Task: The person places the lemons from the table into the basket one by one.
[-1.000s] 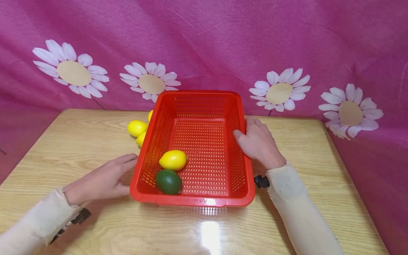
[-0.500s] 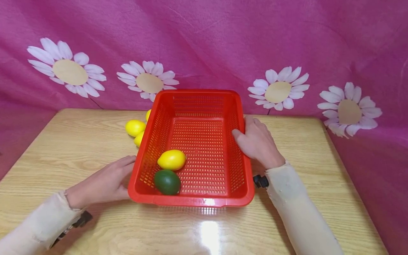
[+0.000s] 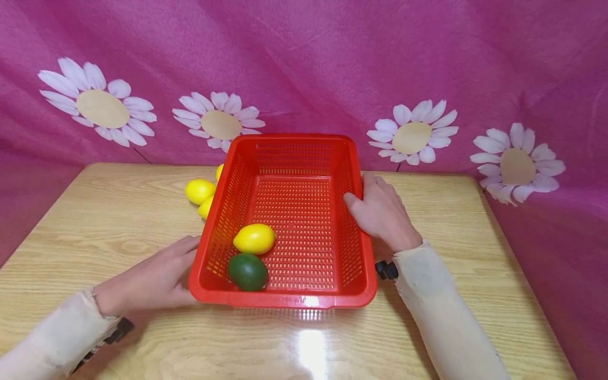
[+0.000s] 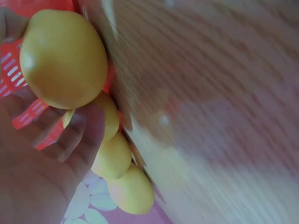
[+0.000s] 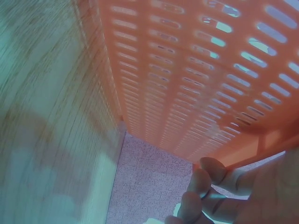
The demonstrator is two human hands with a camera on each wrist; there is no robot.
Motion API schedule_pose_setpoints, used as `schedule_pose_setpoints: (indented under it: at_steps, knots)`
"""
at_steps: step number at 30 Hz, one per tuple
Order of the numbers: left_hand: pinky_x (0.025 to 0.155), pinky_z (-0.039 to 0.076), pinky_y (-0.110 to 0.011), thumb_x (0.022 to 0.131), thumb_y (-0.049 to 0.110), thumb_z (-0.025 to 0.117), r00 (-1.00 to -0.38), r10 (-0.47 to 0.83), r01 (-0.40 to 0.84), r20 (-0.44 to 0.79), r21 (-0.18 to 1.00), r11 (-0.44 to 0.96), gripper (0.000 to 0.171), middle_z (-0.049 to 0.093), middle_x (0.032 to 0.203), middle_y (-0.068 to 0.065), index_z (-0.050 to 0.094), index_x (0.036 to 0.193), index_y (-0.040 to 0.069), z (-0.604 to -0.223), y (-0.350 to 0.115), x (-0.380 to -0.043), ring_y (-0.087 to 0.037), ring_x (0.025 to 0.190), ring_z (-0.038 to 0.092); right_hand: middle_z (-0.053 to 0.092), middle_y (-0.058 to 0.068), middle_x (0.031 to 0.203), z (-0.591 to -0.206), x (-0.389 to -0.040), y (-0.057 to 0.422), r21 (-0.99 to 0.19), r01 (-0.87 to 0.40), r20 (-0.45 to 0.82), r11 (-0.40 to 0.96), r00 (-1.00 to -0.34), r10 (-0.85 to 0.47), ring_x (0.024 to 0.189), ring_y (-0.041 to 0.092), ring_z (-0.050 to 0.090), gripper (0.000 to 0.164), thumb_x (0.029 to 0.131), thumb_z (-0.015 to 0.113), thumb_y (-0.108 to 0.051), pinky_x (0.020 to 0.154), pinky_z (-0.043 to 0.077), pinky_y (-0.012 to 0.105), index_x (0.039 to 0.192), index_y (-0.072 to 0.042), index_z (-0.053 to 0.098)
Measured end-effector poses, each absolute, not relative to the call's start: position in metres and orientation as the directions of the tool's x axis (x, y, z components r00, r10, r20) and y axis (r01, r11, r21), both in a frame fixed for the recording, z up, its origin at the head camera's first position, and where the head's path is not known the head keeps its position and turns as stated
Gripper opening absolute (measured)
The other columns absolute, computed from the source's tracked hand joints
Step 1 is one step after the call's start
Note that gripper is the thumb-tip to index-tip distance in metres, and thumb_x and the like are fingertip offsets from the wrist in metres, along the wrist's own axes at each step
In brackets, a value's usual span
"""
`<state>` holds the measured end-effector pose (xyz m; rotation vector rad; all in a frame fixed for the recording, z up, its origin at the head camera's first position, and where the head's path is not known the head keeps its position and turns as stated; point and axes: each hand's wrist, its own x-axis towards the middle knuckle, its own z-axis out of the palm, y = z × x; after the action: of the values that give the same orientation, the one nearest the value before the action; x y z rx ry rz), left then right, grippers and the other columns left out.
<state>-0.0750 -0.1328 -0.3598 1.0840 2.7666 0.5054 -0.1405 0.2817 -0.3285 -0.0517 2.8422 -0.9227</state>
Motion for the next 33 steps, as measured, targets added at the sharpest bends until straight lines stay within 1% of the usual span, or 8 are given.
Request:
schedule_pose_setpoints:
  at_steps: [2,9,11,15,20,22,28,33]
  knots:
    - [0.101,0.053,-0.034,0.078,0.045,0.084,-0.723,0.691,0.649,0.014,0.355,0.673,0.070,0.059,0.138,0.009,0.061,0.141,0.025,-0.360,-0.132,-0.074,-0.008,0.114,0.052,0.059,0.017,0.112,-0.329,-0.140,0.282,-0.588,0.014,-0.135,0.809,-0.988,-0.080,0.080,0.024,0.070,0.046,0.103,0.048,-0.030,0.065,0.062,0.034,0.139,-0.002,0.044]
    - [0.108,0.050,-0.038,0.089,0.041,0.076,-0.697,0.716,0.666,0.024,0.393,0.635,0.072,0.052,0.149,0.009,0.048,0.153,0.022,-0.361,-0.130,-0.069,-0.008,0.124,0.051,0.060,0.017,0.112,-0.328,-0.140,0.281,-0.589,0.025,-0.138,0.808,-0.988,-0.070,0.079,0.023,0.070,0.046,0.102,0.048,-0.031,0.065,0.062,0.034,0.138,-0.003,0.044]
    - [0.109,0.048,-0.038,0.090,0.036,0.074,-0.678,0.733,0.690,0.050,0.388,0.611,0.066,0.052,0.149,0.008,0.050,0.150,0.022,-0.363,-0.128,-0.069,-0.009,0.126,0.050,0.060,0.017,0.111,-0.328,-0.140,0.280,-0.588,0.028,-0.138,0.808,-0.988,-0.066,0.079,0.023,0.070,0.046,0.102,0.048,-0.031,0.065,0.062,0.034,0.138,-0.003,0.044]
    - [0.115,0.044,-0.040,0.092,0.034,0.071,-0.653,0.754,0.718,0.076,0.378,0.584,0.065,0.048,0.156,0.003,0.049,0.151,0.019,-0.367,-0.127,-0.068,-0.012,0.134,0.046,0.060,0.017,0.111,-0.329,-0.139,0.280,-0.591,0.024,-0.134,0.807,-0.989,-0.069,0.078,0.023,0.070,0.045,0.102,0.048,-0.031,0.064,0.062,0.034,0.138,-0.003,0.044]
    - [0.117,0.045,-0.039,0.097,0.051,0.067,-0.663,0.746,0.709,0.064,0.372,0.599,0.071,0.044,0.159,0.003,0.043,0.156,0.021,-0.371,-0.126,-0.067,-0.012,0.138,0.044,0.060,0.018,0.111,-0.328,-0.139,0.280,-0.599,0.032,-0.138,0.800,-0.988,-0.064,0.076,0.023,0.070,0.045,0.102,0.049,-0.030,0.062,0.062,0.033,0.138,-0.003,0.044]
    - [0.118,0.045,-0.041,0.097,0.054,0.064,-0.665,0.744,0.706,0.063,0.378,0.599,0.073,0.043,0.160,0.004,0.040,0.158,0.022,-0.372,-0.125,-0.067,-0.013,0.140,0.044,0.059,0.018,0.111,-0.328,-0.138,0.280,-0.602,0.036,-0.139,0.798,-0.988,-0.060,0.075,0.023,0.071,0.045,0.102,0.049,-0.030,0.060,0.062,0.032,0.138,-0.003,0.044]
    - [0.121,0.043,-0.043,0.096,0.043,0.069,-0.663,0.748,0.682,0.039,0.442,0.582,0.067,0.045,0.156,0.008,0.042,0.156,0.028,-0.373,-0.123,-0.068,-0.008,0.141,0.043,0.059,0.019,0.111,-0.329,-0.139,0.280,-0.605,0.034,-0.136,0.795,-0.989,-0.061,0.073,0.023,0.071,0.045,0.102,0.048,-0.029,0.058,0.062,0.032,0.138,-0.002,0.044]
    - [0.118,0.046,-0.042,0.096,0.039,0.071,-0.678,0.734,0.676,0.037,0.422,0.604,0.063,0.048,0.155,0.006,0.047,0.153,0.028,-0.375,-0.123,-0.067,-0.010,0.139,0.047,0.060,0.018,0.111,-0.329,-0.139,0.280,-0.612,0.034,-0.138,0.790,-0.988,-0.065,0.074,0.023,0.071,0.047,0.102,0.048,-0.030,0.060,0.062,0.033,0.140,-0.003,0.043]
